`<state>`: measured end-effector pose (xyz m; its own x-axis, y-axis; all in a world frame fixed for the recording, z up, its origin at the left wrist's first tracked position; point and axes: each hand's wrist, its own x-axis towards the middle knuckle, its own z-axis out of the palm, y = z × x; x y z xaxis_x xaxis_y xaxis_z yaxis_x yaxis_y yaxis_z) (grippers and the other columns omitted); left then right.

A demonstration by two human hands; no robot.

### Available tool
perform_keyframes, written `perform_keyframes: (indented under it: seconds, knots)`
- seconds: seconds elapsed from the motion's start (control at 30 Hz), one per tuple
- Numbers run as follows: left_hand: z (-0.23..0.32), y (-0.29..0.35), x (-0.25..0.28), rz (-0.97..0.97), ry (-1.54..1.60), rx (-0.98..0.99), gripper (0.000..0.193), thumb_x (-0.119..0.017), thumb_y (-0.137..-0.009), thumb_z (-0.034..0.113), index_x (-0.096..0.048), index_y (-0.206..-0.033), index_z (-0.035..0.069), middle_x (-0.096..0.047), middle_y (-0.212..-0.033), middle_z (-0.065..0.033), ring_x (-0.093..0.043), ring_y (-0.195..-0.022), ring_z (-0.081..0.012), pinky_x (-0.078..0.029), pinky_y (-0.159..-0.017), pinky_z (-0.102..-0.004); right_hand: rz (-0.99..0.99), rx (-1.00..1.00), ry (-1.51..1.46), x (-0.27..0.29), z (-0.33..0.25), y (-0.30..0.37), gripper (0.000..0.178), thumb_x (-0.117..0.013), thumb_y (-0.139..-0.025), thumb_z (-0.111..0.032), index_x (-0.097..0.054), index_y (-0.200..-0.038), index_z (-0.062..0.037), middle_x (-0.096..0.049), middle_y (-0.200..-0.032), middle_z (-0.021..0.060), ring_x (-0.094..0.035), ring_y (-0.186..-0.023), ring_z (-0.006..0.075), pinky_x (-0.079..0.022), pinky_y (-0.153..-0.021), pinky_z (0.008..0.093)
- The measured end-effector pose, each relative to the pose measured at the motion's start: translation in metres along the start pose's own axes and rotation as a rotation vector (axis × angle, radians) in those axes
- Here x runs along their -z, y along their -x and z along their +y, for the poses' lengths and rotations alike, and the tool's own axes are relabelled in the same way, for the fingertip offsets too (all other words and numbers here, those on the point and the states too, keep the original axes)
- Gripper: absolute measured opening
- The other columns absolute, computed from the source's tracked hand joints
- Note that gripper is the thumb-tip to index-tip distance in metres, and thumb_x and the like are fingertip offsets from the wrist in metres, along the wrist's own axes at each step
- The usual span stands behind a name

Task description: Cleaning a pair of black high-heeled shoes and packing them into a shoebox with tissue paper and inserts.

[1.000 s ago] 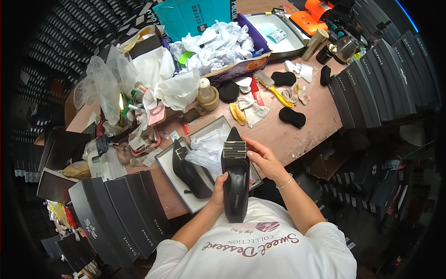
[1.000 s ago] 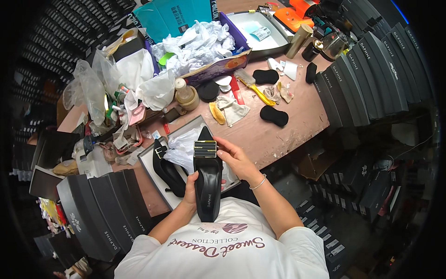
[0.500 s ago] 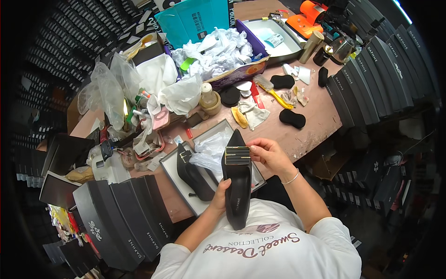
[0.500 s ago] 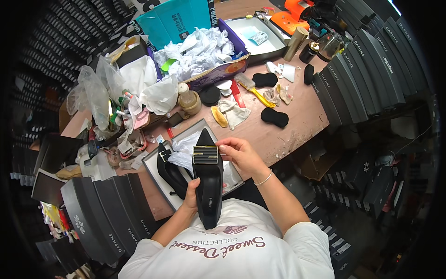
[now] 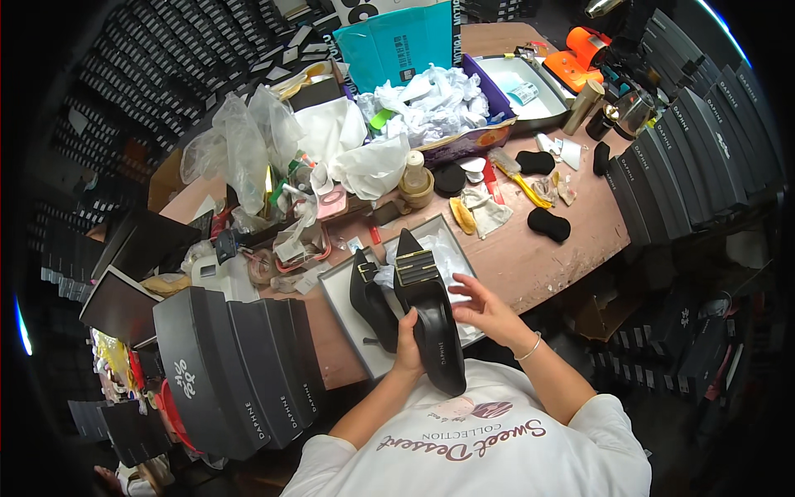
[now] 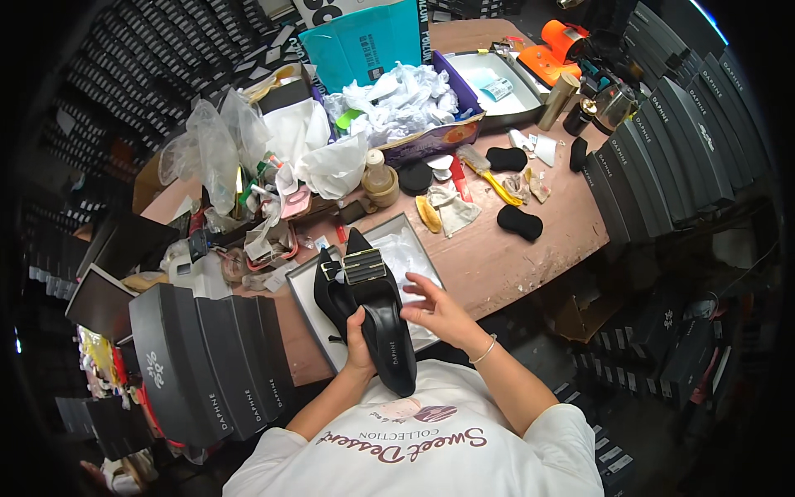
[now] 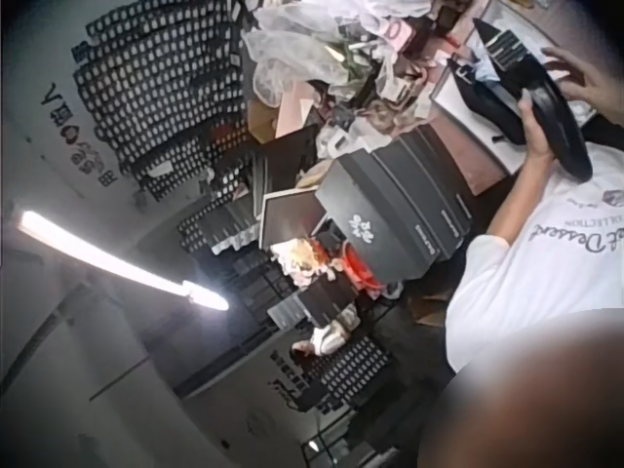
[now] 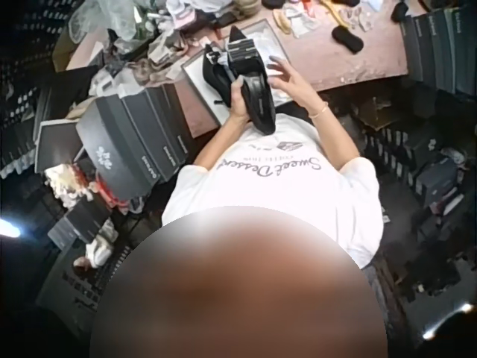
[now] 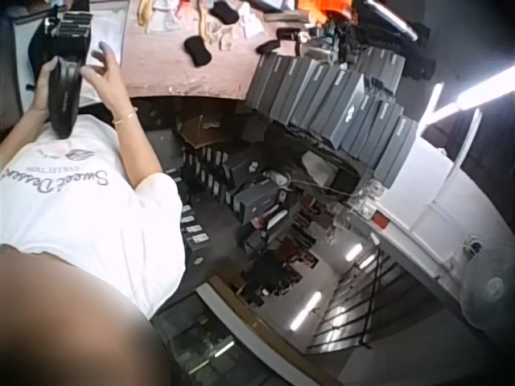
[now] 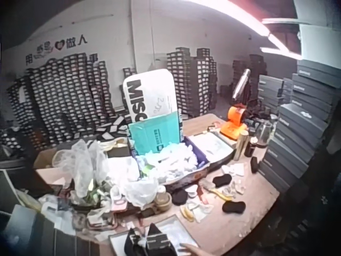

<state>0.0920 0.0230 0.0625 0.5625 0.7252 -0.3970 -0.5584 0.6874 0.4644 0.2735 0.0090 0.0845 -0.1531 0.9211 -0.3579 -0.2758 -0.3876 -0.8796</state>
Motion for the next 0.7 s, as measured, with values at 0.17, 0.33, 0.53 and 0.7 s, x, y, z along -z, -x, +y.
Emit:
perform_keyframes:
  seconds: [0.17,0.33,0.53,0.7]
  knots:
    - [0.008,-0.005,-0.002,0.097,-0.170,-0.270,0.065,-0.041,-0.095,0.054,-0.043,-0.137,0.005,-0.059,-0.121,-0.0145,-0.061,-0.105,-0.0204,-0.050,-0.091,-0.0348,-0.038,-0.077,-0.147,-0.032,0.019,0.023,0.072,-0.064,-0.090,-0.006,-0.023,-0.149,-0.0034,-0.056,-0.123,0.0108,-0.057,-0.107,0.0138,-0.049,-0.089,0.0271]
    - [0.069,-0.071,0.014,-0.161,-0.302,-0.185,0.071,-0.053,-0.094,0.044,-0.024,-0.148,0.006,-0.053,-0.130,-0.0174,-0.059,-0.113,-0.0249,-0.051,-0.095,-0.0380,0.049,-0.197,0.134,-0.044,0.021,0.041,0.072,-0.067,-0.090,-0.015,-0.025,-0.146,0.0022,-0.056,-0.122,0.0155,-0.057,-0.107,0.0144,-0.048,-0.088,0.0245]
    - [0.048,-0.109,0.009,-0.220,-0.223,0.318,0.063,-0.058,-0.083,0.022,-0.040,-0.140,0.004,-0.062,-0.106,-0.0113,-0.064,-0.092,-0.0175,-0.053,-0.081,-0.0297,-0.038,-0.162,0.173,0.038,0.018,0.030,0.058,-0.064,-0.092,-0.018,-0.037,-0.140,0.0017,-0.061,-0.111,0.0096,-0.062,-0.095,0.0145,-0.052,-0.079,0.0274]
    - [0.020,-0.130,0.003,-0.297,-0.246,0.518,0.069,-0.060,-0.076,0.024,-0.039,-0.136,-0.002,-0.060,-0.108,-0.0153,-0.065,-0.091,-0.0205,-0.055,-0.081,-0.0317,0.631,0.387,1.255,0.245,0.027,-0.038,0.045,-0.070,-0.080,-0.008,-0.052,-0.120,0.0000,-0.051,-0.126,0.0229,-0.049,-0.118,0.0383,-0.039,-0.102,0.0440]
